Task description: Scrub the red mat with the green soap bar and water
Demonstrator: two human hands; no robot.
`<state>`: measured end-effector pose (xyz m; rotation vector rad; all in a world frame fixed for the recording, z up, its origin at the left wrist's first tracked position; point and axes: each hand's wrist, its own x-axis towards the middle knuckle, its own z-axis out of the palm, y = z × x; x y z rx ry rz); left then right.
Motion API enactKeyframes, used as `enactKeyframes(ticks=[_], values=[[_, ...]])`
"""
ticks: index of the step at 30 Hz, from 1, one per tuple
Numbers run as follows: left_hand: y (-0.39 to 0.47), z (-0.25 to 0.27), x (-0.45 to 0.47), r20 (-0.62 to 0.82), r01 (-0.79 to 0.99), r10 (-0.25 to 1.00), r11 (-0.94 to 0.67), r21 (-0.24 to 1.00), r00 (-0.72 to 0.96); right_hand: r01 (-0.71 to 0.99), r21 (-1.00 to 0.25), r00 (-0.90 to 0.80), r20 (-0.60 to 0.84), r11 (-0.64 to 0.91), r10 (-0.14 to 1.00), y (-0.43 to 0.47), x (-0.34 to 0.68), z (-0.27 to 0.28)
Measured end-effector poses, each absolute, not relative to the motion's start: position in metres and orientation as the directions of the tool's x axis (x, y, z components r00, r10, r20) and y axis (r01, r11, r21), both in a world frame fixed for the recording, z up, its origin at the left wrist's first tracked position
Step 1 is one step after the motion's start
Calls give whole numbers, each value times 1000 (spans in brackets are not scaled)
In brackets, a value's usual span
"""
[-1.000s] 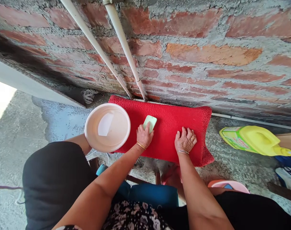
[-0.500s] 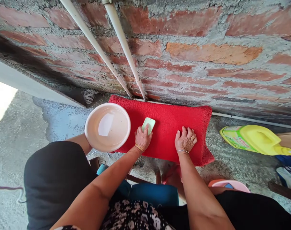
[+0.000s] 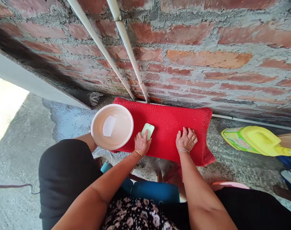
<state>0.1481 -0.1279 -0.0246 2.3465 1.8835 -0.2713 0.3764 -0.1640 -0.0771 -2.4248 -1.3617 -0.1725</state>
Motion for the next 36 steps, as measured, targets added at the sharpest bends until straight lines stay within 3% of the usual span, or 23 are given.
enactKeyframes(ticks=[2,9,16,19,22,24,30,33,36], values=[[-135,-27,148,-208,974,955,-223,-36,211,848,-242,527,287,-472,800,-164,376,-77],[-193,-31,158,-214,832,807,-551,63,550,849,-235,528,311,-474,790,-163,376,-78],[-163,-25,132,-239,966,942,-254,-42,238,843,-246,534,279,-478,798,-164,376,-78],[-182,-33,134,-215,916,899,-399,-38,382,841,-246,537,268,-482,800,-164,376,-77],[-204,-39,140,-190,799,781,-601,25,594,837,-252,542,259,-486,799,-163,376,-75],[-205,-38,141,-181,761,743,-647,49,644,836,-256,543,258,-486,799,-163,376,-75],[-170,-33,124,-194,914,903,-401,-65,383,837,-260,540,249,-482,804,-164,376,-77],[-182,-37,115,-203,847,838,-527,-64,506,838,-257,540,258,-482,801,-164,376,-77],[-201,-38,115,-209,701,683,-713,16,699,838,-255,540,267,-482,798,-164,376,-76]])
